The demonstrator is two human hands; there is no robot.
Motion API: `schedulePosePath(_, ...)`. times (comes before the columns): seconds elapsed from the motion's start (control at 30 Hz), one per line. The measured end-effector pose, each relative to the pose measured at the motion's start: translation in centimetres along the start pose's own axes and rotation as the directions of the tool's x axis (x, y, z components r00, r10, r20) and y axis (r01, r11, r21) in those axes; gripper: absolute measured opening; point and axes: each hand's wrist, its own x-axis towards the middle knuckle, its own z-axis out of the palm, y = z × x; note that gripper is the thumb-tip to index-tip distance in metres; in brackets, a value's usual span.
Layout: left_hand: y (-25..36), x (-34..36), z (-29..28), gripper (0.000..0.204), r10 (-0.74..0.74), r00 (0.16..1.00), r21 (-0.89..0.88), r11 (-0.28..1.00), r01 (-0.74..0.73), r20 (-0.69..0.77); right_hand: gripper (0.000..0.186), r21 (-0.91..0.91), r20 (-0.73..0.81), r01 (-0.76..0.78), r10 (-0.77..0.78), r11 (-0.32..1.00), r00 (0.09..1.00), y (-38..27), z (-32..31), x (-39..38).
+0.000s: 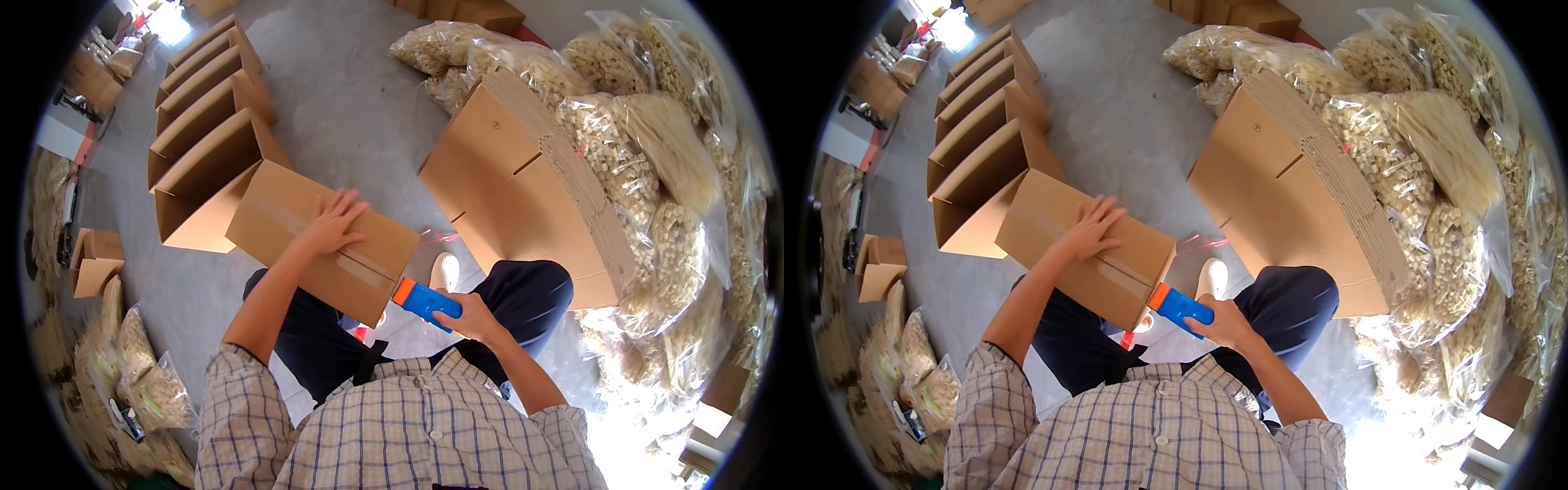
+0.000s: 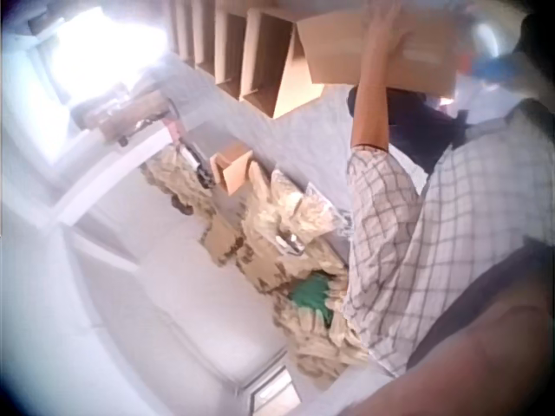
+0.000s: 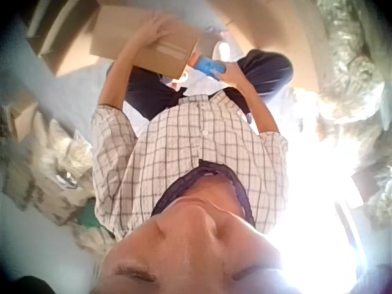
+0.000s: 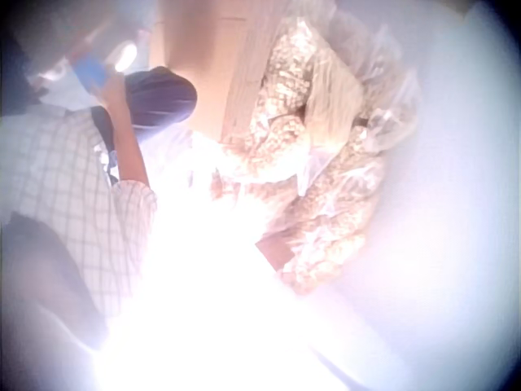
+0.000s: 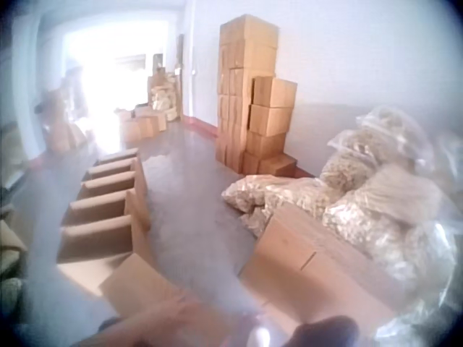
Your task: The person folds cardboard box flats into open boxes and applies packing tape to the bottom seam using a tape dispenser.
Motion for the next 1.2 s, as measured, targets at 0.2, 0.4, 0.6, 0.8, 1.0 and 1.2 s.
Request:
schedulePosePath(0.2,-6.3,-6.1,-0.2,0.076,-0.298,0.954,0.066,0.952,0.299,-0.028,0.044,0.013,0.000,0.009,-0.009,1.000,1.000,-1.9,-1.5,-1.5)
schedulePosePath(0.4,-5.9,-6.0,-0.1,0.074,-0.286,0.958,0.068,0.956,0.287,-0.017,0.045,-0.084,0.045,-0.070,0.074,0.994,0.996,-7.0,-5.1,-5.8)
schedulePosePath(0.6,-6.2,-6.7,0.0,0.077,-0.301,0.954,0.068,0.951,0.301,-0.015,0.039,-0.088,-0.001,-0.142,0.143,0.986,0.990,-9.1,-9.9,-10.6)
schedulePosePath(0.8,-5.5,-6.3,-0.9,0.085,-0.293,0.956,0.074,0.954,0.292,0.004,0.045,-0.304,-0.045,-0.240,0.237,0.922,0.970,-7.3,-8.3,-8.4)
schedulePosePath(1.0,-5.7,-6.3,-0.6,0.093,-0.277,0.961,0.094,0.956,0.276,-0.010,0.057,-0.476,0.025,-0.245,0.291,0.845,0.956,-3.3,-2.1,0.7)
schedulePosePath(1.2,-5.3,-6.2,-0.7,0.096,-0.323,0.946,0.091,0.941,0.325,-0.033,0.059,-0.391,-0.074,-0.048,0.020,0.919,0.997,-1.6,7.6,8.1)
